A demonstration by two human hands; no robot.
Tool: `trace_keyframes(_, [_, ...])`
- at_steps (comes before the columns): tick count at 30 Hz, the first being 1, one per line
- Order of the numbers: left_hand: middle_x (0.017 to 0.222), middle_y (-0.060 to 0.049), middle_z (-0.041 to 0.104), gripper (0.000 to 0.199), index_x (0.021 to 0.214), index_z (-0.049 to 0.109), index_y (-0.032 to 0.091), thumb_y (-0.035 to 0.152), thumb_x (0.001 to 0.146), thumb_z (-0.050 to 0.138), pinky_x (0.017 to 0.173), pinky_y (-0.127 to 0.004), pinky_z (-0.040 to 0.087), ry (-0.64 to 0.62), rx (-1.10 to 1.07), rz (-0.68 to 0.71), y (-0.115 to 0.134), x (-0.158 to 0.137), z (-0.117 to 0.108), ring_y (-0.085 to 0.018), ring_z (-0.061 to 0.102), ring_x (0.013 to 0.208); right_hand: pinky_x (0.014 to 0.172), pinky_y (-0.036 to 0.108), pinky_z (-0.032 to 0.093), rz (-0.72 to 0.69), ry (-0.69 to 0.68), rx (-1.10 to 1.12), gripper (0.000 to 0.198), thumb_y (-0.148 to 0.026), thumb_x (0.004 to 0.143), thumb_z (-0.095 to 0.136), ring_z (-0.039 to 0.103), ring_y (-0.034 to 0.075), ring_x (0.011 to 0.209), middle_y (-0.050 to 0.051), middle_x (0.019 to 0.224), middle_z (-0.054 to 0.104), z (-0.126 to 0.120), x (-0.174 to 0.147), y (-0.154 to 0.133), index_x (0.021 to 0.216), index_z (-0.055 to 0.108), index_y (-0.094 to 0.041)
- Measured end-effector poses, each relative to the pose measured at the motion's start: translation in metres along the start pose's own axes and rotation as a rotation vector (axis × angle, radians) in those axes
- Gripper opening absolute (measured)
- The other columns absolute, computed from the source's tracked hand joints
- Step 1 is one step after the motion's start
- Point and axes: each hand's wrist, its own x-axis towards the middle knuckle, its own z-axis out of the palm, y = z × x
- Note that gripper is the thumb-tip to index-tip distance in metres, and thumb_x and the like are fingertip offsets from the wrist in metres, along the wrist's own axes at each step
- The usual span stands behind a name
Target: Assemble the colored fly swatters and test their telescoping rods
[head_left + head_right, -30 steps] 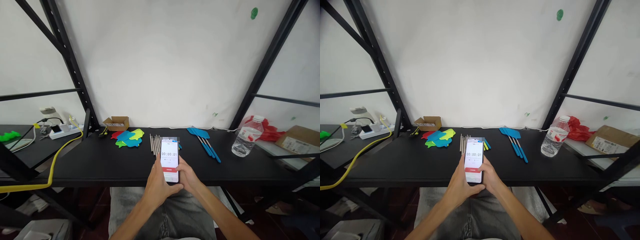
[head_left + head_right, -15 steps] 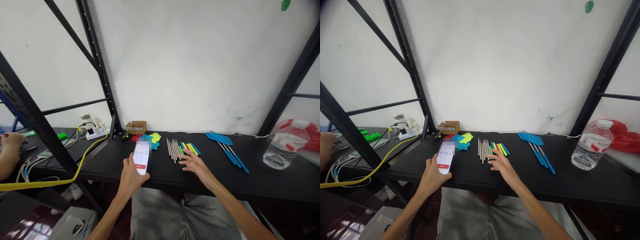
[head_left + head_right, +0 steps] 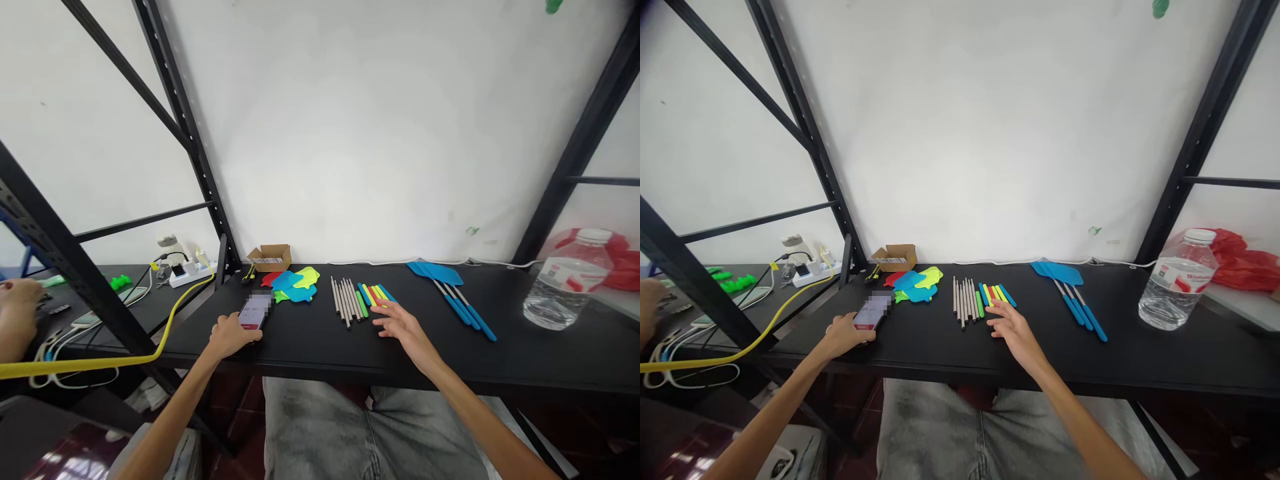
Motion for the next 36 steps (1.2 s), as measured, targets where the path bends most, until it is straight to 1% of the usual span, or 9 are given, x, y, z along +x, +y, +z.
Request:
trace_keyframes(15, [0.116, -0.022, 0.055, 0.066, 0.108, 0.063, 0.014, 0.057, 0.059, 0.059, 0.083, -0.044, 0.045, -0.022, 0.070, 0.076, -0.015, 0.008, -0.002, -0.043, 0.056, 0.106, 0.078, 0.037, 0.054, -0.016, -0.030, -0.047, 0.038, -0.033, 0.085, 0.055, 0.063, 0.025, 0.105, 0.010, 0.130, 0.061, -0.004, -0.001, 0.003, 0.121, 0.062, -0.024])
trace_keyframes(18, [0.116, -0.021, 0.054, 0.065, 0.107, 0.064, 0.014, 0.057, 0.059, 0.058, 0.081, -0.044, 0.046, -0.010, 0.078, 0.072, -0.023, 0.006, -0.002, -0.043, 0.056, 0.106, 0.075, 0.036, 0.053, -0.067, 0.022, -0.215, 0.036, -0.029, 0.083, 0.054, 0.064, 0.025, 0.103, 0.009, 0.125, 0.063, -0.019, 0.005, 0.000, 0.117, 0.063, -0.024])
trace_keyframes(22, [0.117, -0.020, 0.055, 0.070, 0.113, 0.063, 0.014, 0.058, 0.058, 0.061, 0.084, -0.047, 0.045, -0.007, 0.078, 0.059, -0.024, -0.004, -0.010, -0.043, 0.056, 0.106, 0.080, 0.036, 0.050, -0.160, 0.235, -0.689, 0.036, -0.028, 0.082, 0.052, 0.065, 0.023, 0.093, 0.008, 0.115, 0.068, -0.053, 0.028, -0.006, 0.114, 0.065, -0.023])
trace_keyframes(25, [0.130, -0.020, 0.049, 0.080, 0.130, 0.054, 0.016, 0.058, 0.062, 0.061, 0.090, -0.052, 0.042, 0.218, 0.064, 0.091, 0.006, -0.022, -0.020, -0.046, 0.049, 0.116, 0.083, 0.037, 0.048, -0.060, 0.266, -0.982, 0.040, -0.039, 0.085, 0.052, 0.066, 0.025, 0.094, 0.010, 0.113, 0.069, -0.066, 0.051, -0.011, 0.117, 0.064, -0.018])
trace_keyframes(28, [0.120, -0.015, 0.057, 0.060, 0.126, 0.058, 0.018, 0.052, 0.077, 0.055, 0.093, -0.041, 0.042, 0.362, -0.104, 0.278, 0.068, -0.045, -0.018, -0.033, 0.055, 0.111, 0.082, 0.038, 0.047, 0.099, 0.201, -1.172, 0.047, -0.049, 0.083, 0.054, 0.064, 0.031, 0.103, 0.013, 0.110, 0.069, -0.059, 0.072, -0.013, 0.116, 0.066, -0.017])
trace_keyframes(30, [0.112, -0.009, 0.062, 0.045, 0.119, 0.062, 0.022, 0.042, 0.080, 0.056, 0.086, -0.032, 0.044, 0.272, -0.213, 0.421, 0.116, -0.057, -0.006, -0.025, 0.060, 0.100, 0.080, 0.039, 0.047, 0.177, 0.159, -1.254, 0.044, -0.048, 0.081, 0.057, 0.064, 0.033, 0.104, 0.014, 0.110, 0.069, -0.048, 0.080, -0.013, 0.113, 0.067, -0.019])
trace_keyframes(32, [0.104, -0.007, 0.065, 0.041, 0.116, 0.063, 0.023, 0.041, 0.079, 0.058, 0.078, -0.030, 0.044, 0.145, -0.270, 0.441, 0.158, -0.062, 0.011, -0.023, 0.062, 0.094, 0.078, 0.038, 0.047, 0.216, 0.147, -1.303, 0.037, -0.043, 0.082, 0.058, 0.064, 0.033, 0.103, 0.014, 0.110, 0.069, -0.038, 0.085, -0.012, 0.110, 0.068, -0.021])
trace_keyframes(34, [0.105, -0.007, 0.065, 0.045, 0.117, 0.061, 0.023, 0.045, 0.077, 0.061, 0.072, -0.029, 0.043, 0.042, -0.287, 0.468, 0.186, -0.062, 0.028, -0.025, 0.062, 0.095, 0.076, 0.037, 0.047, 0.226, 0.152, -1.323, 0.032, -0.037, 0.083, 0.057, 0.065, 0.033, 0.102, 0.014, 0.110, 0.069, -0.032, 0.087, -0.010, 0.109, 0.069, -0.022])
trace_keyframes(36, [0.109, -0.009, 0.064, 0.048, 0.120, 0.058, 0.024, 0.046, 0.078, 0.060, 0.070, -0.029, 0.041, 0.006, -0.288, 0.490, 0.197, -0.059, 0.040, -0.025, 0.062, 0.095, 0.075, 0.037, 0.047, 0.221, 0.156, -1.332, 0.031, -0.035, 0.083, 0.057, 0.065, 0.032, 0.101, 0.015, 0.109, 0.069, -0.030, 0.087, -0.007, 0.108, 0.069, -0.021])
